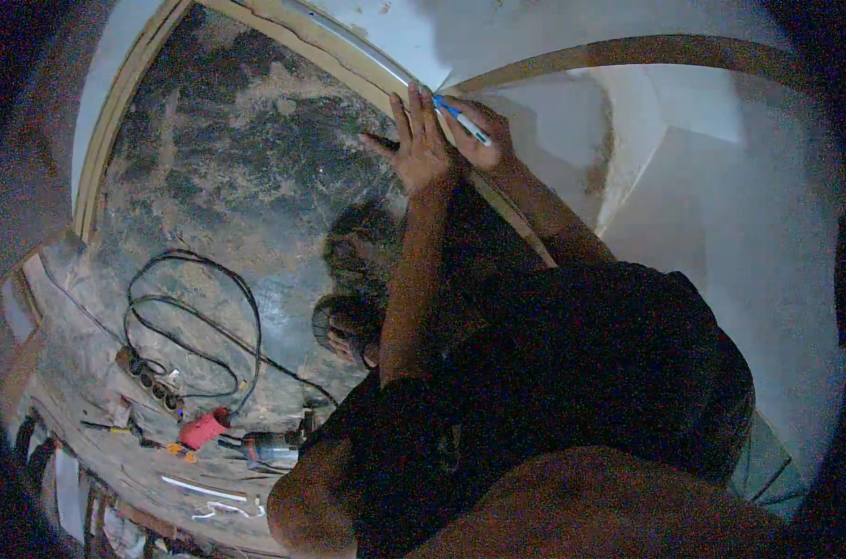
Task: The person holds a thin wooden strip against a wall and a door frame, then marks the strip and the wall with a pen.
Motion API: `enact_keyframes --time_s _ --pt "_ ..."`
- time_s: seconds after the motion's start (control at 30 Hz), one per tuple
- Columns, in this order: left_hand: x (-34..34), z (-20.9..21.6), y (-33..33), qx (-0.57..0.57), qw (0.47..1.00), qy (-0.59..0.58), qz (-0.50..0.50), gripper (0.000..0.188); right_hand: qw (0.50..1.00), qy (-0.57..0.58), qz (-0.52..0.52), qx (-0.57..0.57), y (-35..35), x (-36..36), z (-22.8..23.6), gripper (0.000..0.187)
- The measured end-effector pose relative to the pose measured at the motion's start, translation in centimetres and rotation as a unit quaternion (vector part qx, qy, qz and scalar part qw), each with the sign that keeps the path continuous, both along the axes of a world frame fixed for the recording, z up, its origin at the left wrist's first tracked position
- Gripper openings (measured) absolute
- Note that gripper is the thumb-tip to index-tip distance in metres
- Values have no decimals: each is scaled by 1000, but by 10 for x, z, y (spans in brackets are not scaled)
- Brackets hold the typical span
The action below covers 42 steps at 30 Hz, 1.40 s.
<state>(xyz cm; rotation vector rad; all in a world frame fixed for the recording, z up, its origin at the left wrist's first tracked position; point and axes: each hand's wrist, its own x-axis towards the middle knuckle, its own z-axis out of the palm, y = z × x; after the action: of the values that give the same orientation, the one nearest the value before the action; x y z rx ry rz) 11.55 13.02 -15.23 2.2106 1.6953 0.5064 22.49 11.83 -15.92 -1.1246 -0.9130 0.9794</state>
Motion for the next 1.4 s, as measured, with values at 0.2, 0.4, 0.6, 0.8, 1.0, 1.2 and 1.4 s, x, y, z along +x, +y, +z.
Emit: enact_keyframes --time_s 0.2,0.4,0.6,0.8,1.0,1.2,1.4 --pt "-1 0 1 7 1000 -9 8 53 934 -351 56 -46 -2 16 -6 50" --pt "-2 -2 1 12 1000 2 8 55 917 -399 22 -6 3 11 10 43" --pt "-3 -2 0 17 1000 -9 8 56 910 -414 1 -14 13 4 18 24" --pt "4 5 0 7 1000 2 -1 56 905 -424 -37 14 8 4 33 23" --pt "0 0 1 15 1000 -4 9 56 914 -401 -48 33 6 -2 35 20" --pt "-3 -4 2 7 1000 -15 12 56 926 -375 -37 25 10 -5 37 24" --pt "-5 7 3 -22 999 -47 1 61 937 -348 14 39 4 8 22 26"
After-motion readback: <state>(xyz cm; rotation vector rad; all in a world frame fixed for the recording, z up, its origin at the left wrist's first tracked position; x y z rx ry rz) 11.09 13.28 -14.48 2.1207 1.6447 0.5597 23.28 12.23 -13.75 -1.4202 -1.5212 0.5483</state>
